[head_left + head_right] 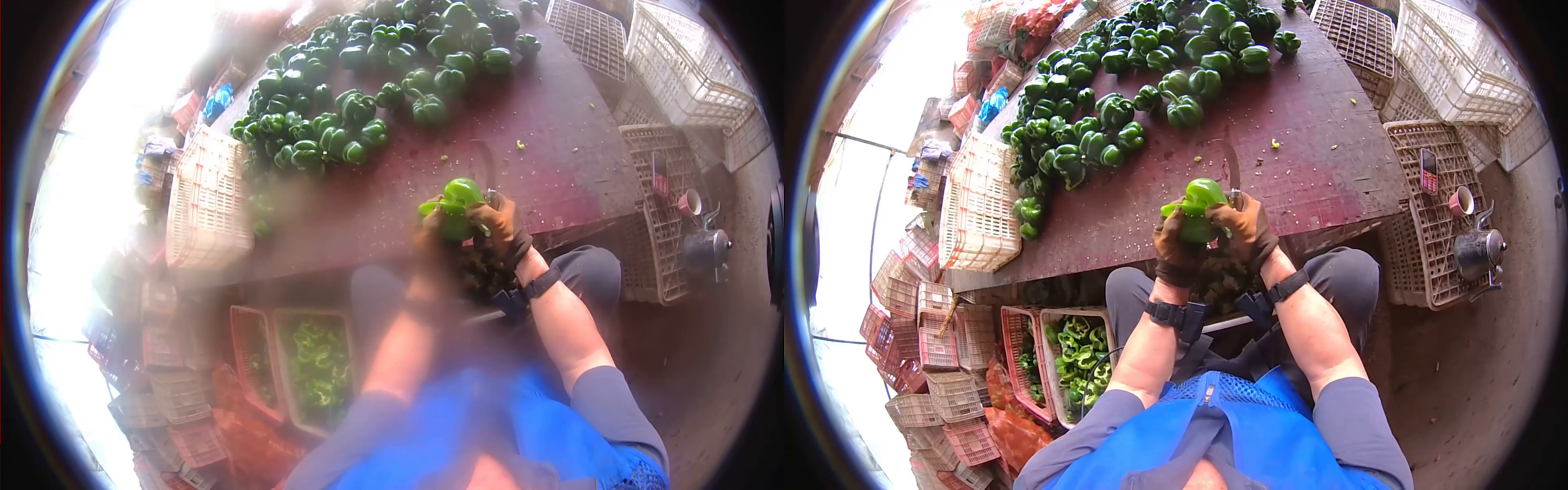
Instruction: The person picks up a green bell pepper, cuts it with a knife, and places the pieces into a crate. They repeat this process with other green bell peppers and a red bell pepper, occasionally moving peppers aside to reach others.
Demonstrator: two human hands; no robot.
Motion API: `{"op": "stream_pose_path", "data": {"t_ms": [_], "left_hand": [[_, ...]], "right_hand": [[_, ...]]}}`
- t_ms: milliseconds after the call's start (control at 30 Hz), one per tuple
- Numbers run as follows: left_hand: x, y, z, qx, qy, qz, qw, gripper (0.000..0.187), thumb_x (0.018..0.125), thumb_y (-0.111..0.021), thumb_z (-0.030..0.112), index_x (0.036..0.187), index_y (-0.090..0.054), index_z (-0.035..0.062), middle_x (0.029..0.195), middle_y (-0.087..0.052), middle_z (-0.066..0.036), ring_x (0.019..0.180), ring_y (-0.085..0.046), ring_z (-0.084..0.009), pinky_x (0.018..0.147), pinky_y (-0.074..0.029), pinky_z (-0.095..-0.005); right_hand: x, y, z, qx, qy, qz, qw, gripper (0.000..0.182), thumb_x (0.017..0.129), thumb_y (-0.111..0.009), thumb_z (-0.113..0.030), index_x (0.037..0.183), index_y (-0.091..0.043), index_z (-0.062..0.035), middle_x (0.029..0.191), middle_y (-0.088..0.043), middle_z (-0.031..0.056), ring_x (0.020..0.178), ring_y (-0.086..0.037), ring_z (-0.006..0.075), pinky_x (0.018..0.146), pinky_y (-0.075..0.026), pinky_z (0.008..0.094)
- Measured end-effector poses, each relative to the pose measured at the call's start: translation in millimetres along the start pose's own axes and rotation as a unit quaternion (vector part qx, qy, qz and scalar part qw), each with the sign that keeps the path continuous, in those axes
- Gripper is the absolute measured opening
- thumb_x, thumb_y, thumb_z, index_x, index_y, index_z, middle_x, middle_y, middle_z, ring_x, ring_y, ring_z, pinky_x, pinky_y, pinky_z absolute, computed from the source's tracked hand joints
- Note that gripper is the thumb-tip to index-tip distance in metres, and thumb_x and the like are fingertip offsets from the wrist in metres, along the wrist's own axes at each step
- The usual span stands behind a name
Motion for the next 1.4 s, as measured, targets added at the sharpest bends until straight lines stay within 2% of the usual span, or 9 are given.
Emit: {"op": "stream_pose_path", "data": {"t_ms": [100,200,267,300,500,567,733,1000,1400], "left_hand": [[-6.6,-5.0,4.7,-0.046,0.013,-0.038,0.998,0.034,0.093,-0.062,0.021,0.121,-0.061,0.0029,0.112,-0.068,-0.012,0.099,-0.068,-0.0252,0.086,-0.058,-0.0387],[-12.2,-10.5,22.1,0.036,-0.041,-0.093,0.994,0.04,0.089,-0.065,0.017,0.126,-0.058,0.0021,0.115,-0.067,-0.014,0.102,-0.067,-0.0252,0.088,-0.057,-0.0392],[-13.3,-5.5,32.7,0.148,-0.104,-0.083,0.98,0.045,0.086,-0.068,0.011,0.128,-0.056,0.0009,0.117,-0.066,-0.015,0.104,-0.067,-0.024,0.09,-0.057,-0.0385],[-17.5,-7.6,35.3,0.2,-0.118,-0.095,0.968,0.047,0.084,-0.07,0.008,0.129,-0.056,0.0005,0.118,-0.066,-0.015,0.105,-0.066,-0.0231,0.09,-0.057,-0.0382],[-39.9,-34.1,43.1,0.467,-0.333,-0.187,0.797,0.068,0.069,-0.085,0.002,0.13,-0.053,0.0019,0.12,-0.062,-0.014,0.107,-0.064,-0.0224,0.093,-0.054,-0.0342],[-33.9,-17.6,29.3,0.394,-0.275,-0.18,0.858,0.07,0.068,-0.086,0.003,0.129,-0.052,0.0034,0.121,-0.061,-0.011,0.107,-0.061,-0.0187,0.095,-0.051,-0.0322],[-26.1,-3.4,24.0,0.208,-0.074,-0.141,0.965,0.07,0.069,-0.081,-0.003,0.134,-0.053,0.0029,0.123,-0.064,-0.007,0.109,-0.061,-0.0151,0.096,-0.051,-0.0318],[-36.6,25.7,24.4,0.0,0.073,-0.193,0.978,0.049,0.078,-0.071,0.006,0.126,-0.064,-0.0006,0.115,-0.07,-0.009,0.104,-0.066,-0.021,0.096,-0.053,-0.0366],[-52.8,33.8,33.1,0.002,0.137,-0.197,0.971,0.044,0.085,-0.072,0.017,0.124,-0.063,-0.0013,0.114,-0.07,-0.013,0.102,-0.068,-0.0224,0.094,-0.054,-0.0363]], "right_hand": [[3.5,8.3,4.5,-0.206,0.183,-0.095,0.957,0.034,0.081,-0.075,-0.021,0.106,-0.063,-0.0014,0.09,-0.066,0.0036,0.081,-0.064,0.0147,0.068,-0.053,0.0334],[-12.6,-7.2,-22.4,-0.402,0.429,-0.15,0.795,0.036,0.084,-0.075,-0.022,0.111,-0.062,-0.0021,0.093,-0.068,0.0046,0.082,-0.066,0.016,0.068,-0.054,0.0343],[-0.5,1.0,-14.0,-0.141,0.074,-0.083,0.984,0.034,0.086,-0.073,-0.022,0.111,-0.062,-0.0027,0.095,-0.068,0.0046,0.084,-0.066,0.0162,0.07,-0.055,0.0335],[-5.4,-0.9,4.6,0.004,-0.12,-0.043,0.992,0.033,0.088,-0.073,-0.022,0.112,-0.062,-0.003,0.096,-0.068,0.0046,0.084,-0.066,0.0163,0.071,-0.056,0.0331],[-1.1,3.6,-1.6,-0.157,0.122,-0.124,0.972,0.033,0.088,-0.075,-0.021,0.114,-0.064,-0.004,0.101,-0.07,0.0033,0.086,-0.068,0.0166,0.074,-0.057,0.0316],[9.0,28.7,16.9,-0.072,-0.012,-0.065,0.995,0.033,0.085,-0.077,-0.017,0.113,-0.064,-0.0033,0.104,-0.07,0.0042,0.089,-0.068,0.0172,0.077,-0.057,0.0319],[9.1,15.6,0.7,-0.246,0.043,-0.09,0.964,0.048,0.077,-0.082,-0.012,0.12,-0.064,-0.0016,0.108,-0.071,0.008,0.097,-0.067,0.0178,0.087,-0.054,0.0323],[-21.9,-28.3,-10.1,-0.239,-0.007,-0.175,0.955,0.052,0.077,-0.066,-0.004,0.129,-0.061,-0.0014,0.11,-0.069,0.0044,0.095,-0.064,0.0139,0.084,-0.052,0.0284],[-41.4,-54.6,-7.7,-0.213,-0.092,-0.229,0.945,0.071,0.068,-0.064,0.001,0.138,-0.052,-0.0021,0.102,-0.066,0.0022,0.086,-0.062,0.0126,0.074,-0.052,0.0267]]}}
Point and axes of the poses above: each hand's wrist, its own x-axis towards the middle knuckle, its own y-axis out of the back of the hand, z = x × y, the point moved 6 cm from there along x, towards the middle knuckle
